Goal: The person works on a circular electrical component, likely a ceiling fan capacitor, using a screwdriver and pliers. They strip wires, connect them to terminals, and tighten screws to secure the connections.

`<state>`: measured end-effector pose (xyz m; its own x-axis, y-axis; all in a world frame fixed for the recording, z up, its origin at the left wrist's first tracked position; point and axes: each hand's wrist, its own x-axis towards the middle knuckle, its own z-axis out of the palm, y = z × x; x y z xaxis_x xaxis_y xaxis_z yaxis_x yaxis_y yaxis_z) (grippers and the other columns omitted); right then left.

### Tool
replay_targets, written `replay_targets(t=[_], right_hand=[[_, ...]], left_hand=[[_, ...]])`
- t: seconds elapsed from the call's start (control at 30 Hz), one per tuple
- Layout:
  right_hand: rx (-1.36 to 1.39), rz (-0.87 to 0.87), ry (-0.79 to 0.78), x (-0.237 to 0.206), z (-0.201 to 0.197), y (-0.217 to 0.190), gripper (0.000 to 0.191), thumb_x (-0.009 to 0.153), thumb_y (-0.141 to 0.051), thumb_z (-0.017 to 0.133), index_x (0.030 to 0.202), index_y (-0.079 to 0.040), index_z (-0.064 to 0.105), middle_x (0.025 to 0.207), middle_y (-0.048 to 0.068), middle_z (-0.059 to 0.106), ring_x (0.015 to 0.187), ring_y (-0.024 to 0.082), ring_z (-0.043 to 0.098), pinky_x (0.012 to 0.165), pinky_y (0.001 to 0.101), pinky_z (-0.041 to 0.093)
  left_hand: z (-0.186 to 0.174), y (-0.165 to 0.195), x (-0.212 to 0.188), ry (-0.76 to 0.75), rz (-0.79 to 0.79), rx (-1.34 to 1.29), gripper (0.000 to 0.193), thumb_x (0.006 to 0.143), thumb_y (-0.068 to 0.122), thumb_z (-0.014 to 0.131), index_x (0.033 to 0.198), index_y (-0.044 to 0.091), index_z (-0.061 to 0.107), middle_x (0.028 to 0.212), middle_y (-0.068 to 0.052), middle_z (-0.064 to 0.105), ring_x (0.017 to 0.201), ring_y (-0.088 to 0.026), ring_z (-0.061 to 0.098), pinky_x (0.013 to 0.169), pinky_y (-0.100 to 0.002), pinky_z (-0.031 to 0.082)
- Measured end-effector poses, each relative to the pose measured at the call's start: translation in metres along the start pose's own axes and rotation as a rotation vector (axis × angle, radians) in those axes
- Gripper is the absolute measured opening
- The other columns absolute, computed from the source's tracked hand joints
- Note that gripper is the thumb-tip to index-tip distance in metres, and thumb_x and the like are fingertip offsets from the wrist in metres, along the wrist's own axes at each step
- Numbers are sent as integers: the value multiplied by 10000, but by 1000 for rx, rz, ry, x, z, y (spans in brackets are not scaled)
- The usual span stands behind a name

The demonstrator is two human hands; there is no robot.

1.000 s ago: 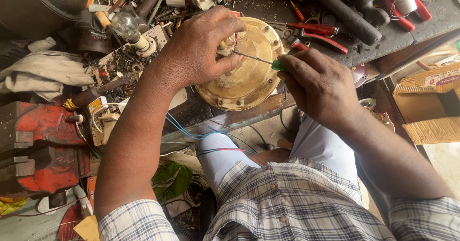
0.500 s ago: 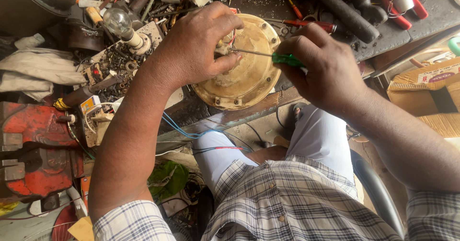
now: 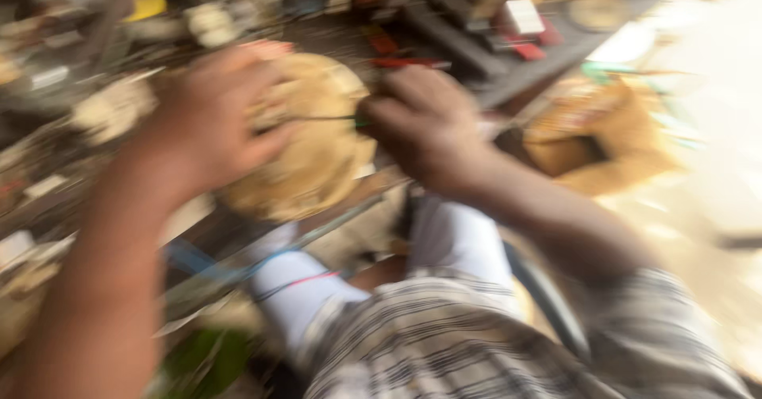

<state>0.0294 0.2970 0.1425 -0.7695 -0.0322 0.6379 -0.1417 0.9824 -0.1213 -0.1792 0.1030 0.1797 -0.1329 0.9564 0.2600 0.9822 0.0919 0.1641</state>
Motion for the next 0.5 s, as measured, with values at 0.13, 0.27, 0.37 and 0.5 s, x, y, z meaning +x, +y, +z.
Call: replay_targets(t=[0.13,0.27,0.37,0.5], right_hand=[[35,13,-75,-1,4,4,275,1038,-347,746,1126,-105,652,978,41,600,839,229,628,704,400,530],[218,41,-71,-1,4,2,297,1069,-308,711,1225,-73,619,1078,84,611,905,216,638,756,367,542],[157,-24,-22,2,5,3,215,1078,-258,729,1184,-98,632,1061,75,623,912,209,648,759,363,557],[-11,-16,-53,5,3,3,233,985,-282,809,1056,-108,671,966,62,637,835,265,658,684,413,551]], left_hand=[[6,7,3,-81,-87,137,578,840,385,785,1303,60,668,1247,-156,658,1033,-325,709,878,-448,594],[6,7,5,-205,-183,210,639,846,447,774,1354,82,641,1256,-145,655,1016,-304,720,883,-454,599],[8,4,2,-68,-59,228,617,832,468,778,1300,83,665,1264,-171,651,1060,-334,712,856,-460,597],[16,-5,-1,-46,-60,98,641,887,411,777,1374,26,619,1347,-201,607,1054,-367,683,864,-478,572]])
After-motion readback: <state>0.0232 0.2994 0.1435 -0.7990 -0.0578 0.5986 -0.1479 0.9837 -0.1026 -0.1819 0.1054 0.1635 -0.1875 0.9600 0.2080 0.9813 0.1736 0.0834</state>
